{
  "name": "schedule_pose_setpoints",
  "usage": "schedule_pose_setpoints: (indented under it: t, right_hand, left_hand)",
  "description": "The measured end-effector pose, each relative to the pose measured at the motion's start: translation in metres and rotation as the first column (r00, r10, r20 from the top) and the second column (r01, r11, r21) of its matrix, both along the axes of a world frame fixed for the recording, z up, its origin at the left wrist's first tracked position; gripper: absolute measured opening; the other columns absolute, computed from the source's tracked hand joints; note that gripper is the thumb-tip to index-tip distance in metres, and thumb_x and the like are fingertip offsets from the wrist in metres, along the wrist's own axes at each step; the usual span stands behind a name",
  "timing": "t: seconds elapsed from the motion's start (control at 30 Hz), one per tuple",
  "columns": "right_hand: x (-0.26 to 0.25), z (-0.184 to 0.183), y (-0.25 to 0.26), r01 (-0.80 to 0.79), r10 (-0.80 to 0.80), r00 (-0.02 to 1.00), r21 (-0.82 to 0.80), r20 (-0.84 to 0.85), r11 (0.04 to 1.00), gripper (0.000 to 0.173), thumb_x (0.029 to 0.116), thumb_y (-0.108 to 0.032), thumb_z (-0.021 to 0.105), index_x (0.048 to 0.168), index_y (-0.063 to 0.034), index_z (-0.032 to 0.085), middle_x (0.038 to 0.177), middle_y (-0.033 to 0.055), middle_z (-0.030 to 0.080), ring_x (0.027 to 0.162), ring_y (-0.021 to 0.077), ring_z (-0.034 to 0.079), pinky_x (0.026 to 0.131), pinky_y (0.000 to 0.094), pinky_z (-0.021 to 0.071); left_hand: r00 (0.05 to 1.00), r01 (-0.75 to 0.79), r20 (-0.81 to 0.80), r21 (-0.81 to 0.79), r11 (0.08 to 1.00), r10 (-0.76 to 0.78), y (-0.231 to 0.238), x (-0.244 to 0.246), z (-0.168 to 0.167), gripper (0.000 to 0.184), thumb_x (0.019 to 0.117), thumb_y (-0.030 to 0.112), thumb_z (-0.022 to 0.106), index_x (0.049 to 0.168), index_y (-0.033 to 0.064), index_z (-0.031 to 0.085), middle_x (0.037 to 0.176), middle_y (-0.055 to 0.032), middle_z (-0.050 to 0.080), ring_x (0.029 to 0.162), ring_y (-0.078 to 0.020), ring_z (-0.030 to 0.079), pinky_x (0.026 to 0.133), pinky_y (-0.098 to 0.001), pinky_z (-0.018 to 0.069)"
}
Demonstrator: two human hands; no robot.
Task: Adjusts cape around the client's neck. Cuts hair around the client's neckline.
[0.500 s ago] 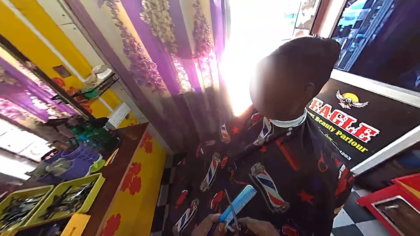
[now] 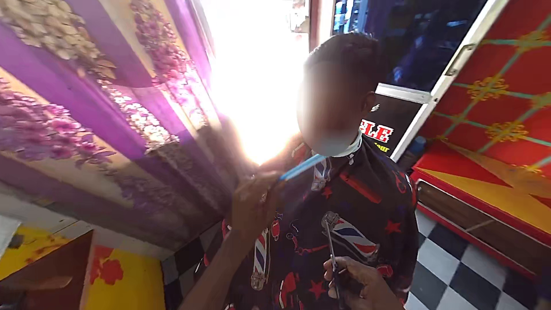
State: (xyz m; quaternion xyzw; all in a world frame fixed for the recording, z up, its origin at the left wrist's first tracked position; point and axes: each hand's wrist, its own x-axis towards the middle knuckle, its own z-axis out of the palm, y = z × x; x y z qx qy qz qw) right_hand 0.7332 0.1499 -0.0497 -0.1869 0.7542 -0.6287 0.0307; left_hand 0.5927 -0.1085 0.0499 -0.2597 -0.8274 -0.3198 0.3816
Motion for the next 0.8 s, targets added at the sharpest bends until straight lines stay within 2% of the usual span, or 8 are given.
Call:
schedule_pose_setpoints:
  t: [0.03, 0.1, 0.17, 0.3, 0.47, 0.53, 0.7, 0.8]
  right_hand:
    - [0.004, 0.001, -0.004, 0.051, -0.051, 0.999, 0.007, 0.011, 0.999, 0.04, 0.0895, -0.007, 0.077, 0.127, -0.0007, 0.066, 0.111, 0.0064, 0.074, 0.093, 0.0164, 0.073, 0.081, 0.0339, 0.0643]
    - [0.011, 0.004, -0.011, 0.132, -0.132, 0.991, 0.015, 0.031, 0.991, 0.04, 0.0894, -0.007, 0.077, 0.127, -0.0012, 0.066, 0.111, 0.0062, 0.074, 0.093, 0.0163, 0.073, 0.079, 0.0334, 0.0643]
    - [0.014, 0.004, -0.012, 0.182, -0.182, 0.982, 0.006, 0.051, 0.983, 0.04, 0.0895, -0.007, 0.077, 0.128, -0.0012, 0.065, 0.111, 0.0065, 0.074, 0.093, 0.0176, 0.073, 0.079, 0.0341, 0.0644]
    - [0.01, 0.0, -0.005, 0.246, -0.247, 0.964, 0.021, 0.097, 0.969, 0.041, 0.0885, -0.005, 0.077, 0.127, -0.0005, 0.065, 0.11, 0.0066, 0.074, 0.093, 0.0171, 0.074, 0.078, 0.0332, 0.0641]
    - [-0.003, -0.004, 0.009, 0.23, -0.231, 0.965, 0.018, 0.126, 0.973, 0.043, 0.088, -0.003, 0.077, 0.129, 0.0029, 0.063, 0.111, 0.0093, 0.074, 0.093, 0.0184, 0.074, 0.081, 0.0345, 0.0638]
    - [-0.01, -0.008, 0.015, 0.213, -0.212, 0.969, 0.009, 0.123, 0.977, 0.043, 0.0885, -0.003, 0.077, 0.129, 0.0025, 0.063, 0.112, 0.0093, 0.073, 0.094, 0.0188, 0.073, 0.081, 0.0349, 0.0638]
    - [-0.027, 0.0, 0.024, 0.177, -0.177, 0.976, 0.004, 0.128, 0.984, 0.044, 0.0898, -0.004, 0.076, 0.131, 0.003, 0.062, 0.114, 0.01, 0.073, 0.096, 0.019, 0.073, 0.084, 0.0357, 0.0632]
    - [-0.041, 0.008, 0.032, 0.148, -0.149, 0.984, 0.02, 0.098, 0.989, 0.041, 0.091, -0.005, 0.075, 0.13, 0.003, 0.062, 0.114, 0.0108, 0.072, 0.095, 0.0192, 0.073, 0.084, 0.0355, 0.0627]
  left_hand:
    - [0.998, 0.014, -0.057, -0.037, 0.999, -0.016, 0.0, -0.018, 0.011, 0.023, 0.102, 0.022, 0.061, 0.111, 0.0067, 0.075, 0.1, -0.008, 0.075, 0.084, -0.0185, 0.07, 0.076, -0.0405, 0.0576]
    - [0.993, 0.039, -0.105, -0.09, 0.995, -0.049, 0.004, -0.052, 0.025, 0.022, 0.1028, 0.018, 0.059, 0.112, 0.0059, 0.075, 0.101, -0.0102, 0.075, 0.087, -0.0227, 0.07, 0.079, -0.0438, 0.0558]
    - [0.988, 0.032, -0.149, -0.123, 0.992, -0.05, 0.009, -0.082, 0.025, 0.021, 0.1023, 0.019, 0.06, 0.111, 0.0086, 0.076, 0.1, -0.0082, 0.077, 0.087, -0.0225, 0.072, 0.078, -0.0445, 0.0536]
    - [0.996, 0.018, -0.083, -0.205, 0.979, -0.035, 0.013, -0.109, 0.012, 0.021, 0.1028, 0.018, 0.058, 0.113, 0.0113, 0.076, 0.094, -0.0089, 0.075, 0.082, -0.0259, 0.071, 0.077, -0.0472, 0.0533]
    - [0.986, 0.044, -0.152, -0.179, 0.983, -0.072, 0.01, -0.13, -0.005, 0.02, 0.1023, 0.014, 0.059, 0.111, 0.0103, 0.076, 0.093, -0.0092, 0.076, 0.081, -0.0236, 0.07, 0.077, -0.0432, 0.0519]
    - [0.984, 0.072, -0.15, -0.173, 0.982, -0.099, 0.01, -0.134, -0.011, 0.02, 0.1021, 0.014, 0.059, 0.111, 0.0115, 0.076, 0.096, -0.0085, 0.076, 0.084, -0.0222, 0.07, 0.08, -0.0421, 0.0513]
    - [0.988, 0.106, -0.079, -0.253, 0.962, -0.13, 0.003, -0.139, -0.03, 0.023, 0.1032, 0.019, 0.058, 0.116, 0.0157, 0.077, 0.099, -0.0054, 0.075, 0.086, -0.0201, 0.069, 0.081, -0.0417, 0.0508]
    - [0.981, 0.178, -0.024, -0.252, 0.951, -0.19, -0.002, -0.143, -0.039, 0.027, 0.1047, 0.029, 0.054, 0.116, 0.0201, 0.077, 0.102, 0.0003, 0.075, 0.092, -0.0149, 0.068, 0.085, -0.0409, 0.0507]
